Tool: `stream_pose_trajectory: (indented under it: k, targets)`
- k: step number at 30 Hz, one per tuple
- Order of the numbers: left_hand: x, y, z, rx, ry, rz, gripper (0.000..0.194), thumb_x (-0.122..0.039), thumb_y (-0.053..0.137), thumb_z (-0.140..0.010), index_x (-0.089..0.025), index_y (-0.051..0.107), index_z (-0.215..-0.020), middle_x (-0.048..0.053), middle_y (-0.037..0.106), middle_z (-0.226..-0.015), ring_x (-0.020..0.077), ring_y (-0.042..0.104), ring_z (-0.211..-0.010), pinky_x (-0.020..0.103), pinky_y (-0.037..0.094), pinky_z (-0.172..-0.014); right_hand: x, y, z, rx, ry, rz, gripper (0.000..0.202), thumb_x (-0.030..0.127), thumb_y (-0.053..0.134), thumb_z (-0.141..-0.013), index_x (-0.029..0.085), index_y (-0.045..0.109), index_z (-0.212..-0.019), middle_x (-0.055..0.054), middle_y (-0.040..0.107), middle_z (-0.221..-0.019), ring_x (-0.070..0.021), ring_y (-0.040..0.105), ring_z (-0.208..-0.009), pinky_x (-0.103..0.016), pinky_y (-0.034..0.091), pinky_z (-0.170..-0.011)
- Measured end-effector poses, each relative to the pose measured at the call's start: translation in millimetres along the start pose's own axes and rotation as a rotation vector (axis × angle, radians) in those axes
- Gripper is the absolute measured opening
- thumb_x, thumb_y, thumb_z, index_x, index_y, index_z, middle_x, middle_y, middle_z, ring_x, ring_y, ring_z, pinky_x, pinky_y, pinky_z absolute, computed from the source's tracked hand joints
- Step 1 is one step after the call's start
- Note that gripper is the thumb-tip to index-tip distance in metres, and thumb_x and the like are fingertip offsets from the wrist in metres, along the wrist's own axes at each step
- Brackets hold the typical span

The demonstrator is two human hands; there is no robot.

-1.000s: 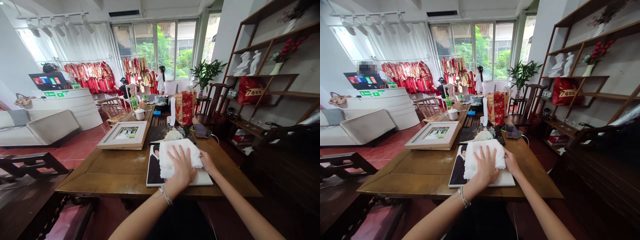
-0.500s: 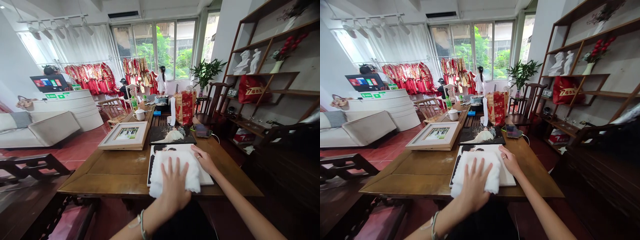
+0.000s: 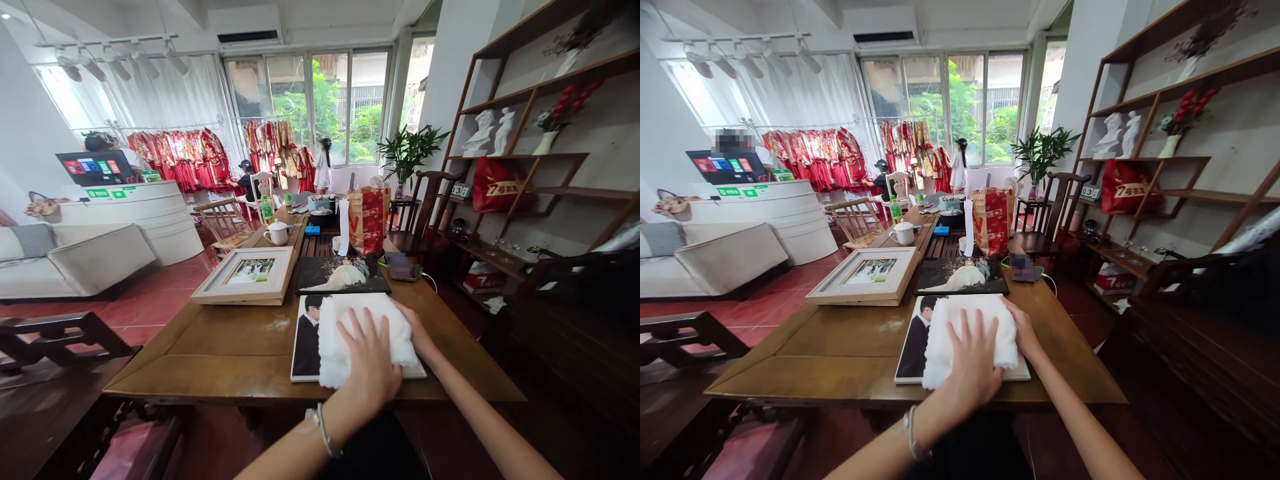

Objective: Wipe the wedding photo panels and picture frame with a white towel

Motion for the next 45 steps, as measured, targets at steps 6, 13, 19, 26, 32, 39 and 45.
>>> stream_pose_trajectory:
  k: [6,13,19,26,32,39,45]
  targets:
    - [-3,1.0,56,0.069,0.139,0.101,0.085,-0.052,0.056,-0.073,-0.027,0.013,-0.143,0.013,0.007,-0.15,0.0436,-0.003,-0.132,0.071,0.005,-0.098,-4,3,-2,0.01,-0.01,0.012,0.036,0.034,0.052,-0.074,0.019,0.068,-0.103,-0.009,0.06,-0.121,-0.0265,0.048,-0.121,-0.046,0.033,-0.105]
    - [59,-3.2,24,0.052,-0.025,0.047,0.08,-0.046,0.057,-0.074,-0.027,0.021,-0.142,0.012,0.014,-0.149,0.0413,0.003,-0.133,0.066,0.009,-0.1,6,6,3,-0.015,-0.002,0.151,0.038,0.019,0.047,-0.075,0.019,0.065,-0.109,-0.009,0.057,-0.126,-0.023,0.047,-0.122,-0.044,0.031,-0.106]
    - [90,-3.9,-27,-0.016,-0.202,-0.033,0.075,-0.048,0.055,-0.076,-0.022,0.026,-0.141,0.016,0.021,-0.146,0.0459,0.011,-0.131,0.069,0.014,-0.095,9,6,3,-0.009,0.013,0.201,0.039,0.018,0.046,-0.076,0.017,0.064,-0.11,-0.01,0.056,-0.127,-0.0231,0.047,-0.122,-0.044,0.032,-0.106]
    - [15,0.8,18,-0.025,0.007,0.017,0.082,-0.053,0.054,-0.075,-0.025,0.018,-0.143,0.013,0.014,-0.149,0.0437,0.001,-0.133,0.069,0.006,-0.098,2,3,1,0.002,-0.034,0.116,0.037,0.027,0.052,-0.073,0.021,0.066,-0.107,-0.008,0.058,-0.124,-0.0246,0.05,-0.12,-0.045,0.035,-0.103]
    - [14,1.5,65,0.054,0.173,0.154,0.09,-0.05,0.056,-0.072,-0.031,0.005,-0.143,0.009,0.003,-0.151,0.0406,-0.006,-0.133,0.067,0.004,-0.101,3,5,1,-0.007,-0.029,0.118,0.036,0.023,0.05,-0.075,0.021,0.066,-0.106,-0.007,0.059,-0.124,-0.0231,0.049,-0.121,-0.044,0.032,-0.106]
    - [82,4.6,6,-0.042,-0.013,0.015,0.076,-0.045,0.054,-0.075,-0.031,0.021,-0.142,0.009,0.017,-0.149,0.0393,0.005,-0.134,0.063,0.009,-0.101,10,8,4,0.003,-0.014,0.195,0.037,0.02,0.051,-0.075,0.019,0.064,-0.11,-0.01,0.055,-0.128,-0.0236,0.046,-0.123,-0.045,0.031,-0.107]
    - [106,3.3,-33,-0.08,-0.094,-0.025,0.071,-0.044,0.053,-0.077,-0.028,0.026,-0.141,0.012,0.022,-0.147,0.0415,0.011,-0.132,0.064,0.014,-0.098,11,7,4,0.013,-0.038,0.21,0.036,0.022,0.055,-0.076,0.02,0.064,-0.111,-0.009,0.055,-0.129,-0.0236,0.046,-0.123,-0.045,0.031,-0.107]
Point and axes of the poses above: each hand's wrist, its own z-axis away from the middle knuckle, its own y-axis out of the palm, x = y × z, the point moved 7 cm from there along -z, towards the middle knuckle
